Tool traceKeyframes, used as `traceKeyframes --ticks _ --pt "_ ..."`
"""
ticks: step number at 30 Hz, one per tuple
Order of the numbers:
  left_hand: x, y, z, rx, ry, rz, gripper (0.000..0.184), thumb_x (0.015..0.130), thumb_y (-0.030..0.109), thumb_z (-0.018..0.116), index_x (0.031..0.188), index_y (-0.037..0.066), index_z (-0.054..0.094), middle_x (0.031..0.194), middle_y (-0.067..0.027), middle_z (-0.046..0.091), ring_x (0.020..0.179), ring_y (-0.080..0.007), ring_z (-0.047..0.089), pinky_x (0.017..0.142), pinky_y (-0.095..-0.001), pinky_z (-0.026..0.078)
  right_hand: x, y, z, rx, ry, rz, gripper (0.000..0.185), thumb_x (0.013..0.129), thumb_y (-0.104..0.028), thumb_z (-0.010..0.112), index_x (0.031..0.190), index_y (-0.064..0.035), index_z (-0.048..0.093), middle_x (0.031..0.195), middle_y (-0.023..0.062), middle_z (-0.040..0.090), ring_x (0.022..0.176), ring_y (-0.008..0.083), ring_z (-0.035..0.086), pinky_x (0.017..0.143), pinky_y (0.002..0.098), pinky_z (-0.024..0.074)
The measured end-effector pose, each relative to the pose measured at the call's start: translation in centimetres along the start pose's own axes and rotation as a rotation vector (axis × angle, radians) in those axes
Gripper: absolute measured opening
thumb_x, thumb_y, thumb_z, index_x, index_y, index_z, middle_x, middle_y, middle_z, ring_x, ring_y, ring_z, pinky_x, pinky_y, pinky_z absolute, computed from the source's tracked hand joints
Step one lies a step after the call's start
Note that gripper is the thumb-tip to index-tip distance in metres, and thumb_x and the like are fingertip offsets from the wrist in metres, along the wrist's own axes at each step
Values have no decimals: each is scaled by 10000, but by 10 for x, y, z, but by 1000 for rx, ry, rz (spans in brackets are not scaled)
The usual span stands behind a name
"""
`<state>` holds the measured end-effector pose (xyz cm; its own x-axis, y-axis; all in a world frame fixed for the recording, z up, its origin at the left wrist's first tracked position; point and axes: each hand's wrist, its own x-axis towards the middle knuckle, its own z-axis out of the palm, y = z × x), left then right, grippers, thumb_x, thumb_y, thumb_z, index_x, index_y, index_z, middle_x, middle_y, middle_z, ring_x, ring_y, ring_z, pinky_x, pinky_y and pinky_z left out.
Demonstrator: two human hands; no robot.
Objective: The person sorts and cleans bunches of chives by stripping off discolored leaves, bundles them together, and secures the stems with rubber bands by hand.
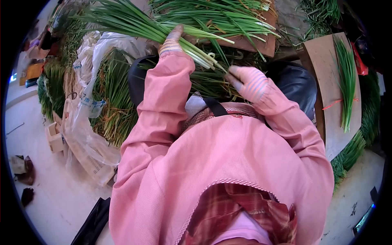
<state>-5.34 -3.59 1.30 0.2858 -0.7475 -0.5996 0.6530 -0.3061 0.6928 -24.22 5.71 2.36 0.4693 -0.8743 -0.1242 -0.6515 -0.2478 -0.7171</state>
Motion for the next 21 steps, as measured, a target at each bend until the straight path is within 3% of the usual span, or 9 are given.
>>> traceKeyframes --ticks 3,4,6,8,10,12,17,20,21 --pt "9 11 -8 -103 16 60 180 727 152 656 807 43 538 707 -59 549 548 -178 520 490 -289 467 -37 15 -11 -271 -395 60 194 780 -226 523 723 -41 537 664 168 533 667 355 531 582 397 428" --pt "10 14 -10 -152 21 121 182 724 151 660 811 46 538 713 -59 548 549 -174 521 488 -288 468 -46 28 -11 -378 -581 165 153 755 -200 547 830 -68 562 704 155 560 717 341 551 625 393 445" --pt "7 13 -8 -111 20 105 188 719 151 666 815 49 539 715 -58 548 556 -171 524 488 -285 469 -56 42 -28 -351 -449 81 265 743 -183 568 977 -64 535 791 172 573 752 327 562 656 373 454" --pt "1 9 -4 -11 -5 69 201 709 151 677 823 55 542 720 -55 548 569 -166 529 488 -280 472 -38 20 -37 -325 -104 119 349 747 -174 579 1050 -30 485 851 198 566 777 322 565 681 356 452" --pt "-1 -4 -1 57 -166 22 207 686 160 699 791 58 553 664 -48 533 573 -175 523 488 -298 474 -10 10 -34 22 23 4 343 767 -181 567 1050 -6 483 871 198 563 795 314 562 698 335 445" --pt "-21 -12 11 -38 -152 -14 195 692 171 692 772 58 555 637 -45 531 538 -185 513 485 -308 468 11 3 -20 17 114 -127 322 777 -159 557 1052 -9 480 858 192 564 794 305 562 678 319 447" --pt "-19 -14 6 33 -129 -60 186 707 181 676 769 57 552 628 -41 530 521 -182 505 492 -307 467 19 -4 -8 40 70 -204 110 756 -129 558 804 -29 560 649 149 543 608 296 542 547 323 429" --pt "-11 -1 8 -165 16 -47 167 712 148 669 780 66 541 679 -37 540 535 -167 503 493 -288 455 -8 -3 -18 -43 -202 -260 132 737 -164 569 775 -39 561 653 159 542 623 322 533 548 334 431" --pt "1 4 -2 -132 -47 -27 170 709 144 673 784 69 541 692 -36 542 545 -165 509 498 -282 459 -22 5 -18 -150 -366 -148 147 733 -179 577 757 -34 563 654 160 545 629 321 541 559 342 434"
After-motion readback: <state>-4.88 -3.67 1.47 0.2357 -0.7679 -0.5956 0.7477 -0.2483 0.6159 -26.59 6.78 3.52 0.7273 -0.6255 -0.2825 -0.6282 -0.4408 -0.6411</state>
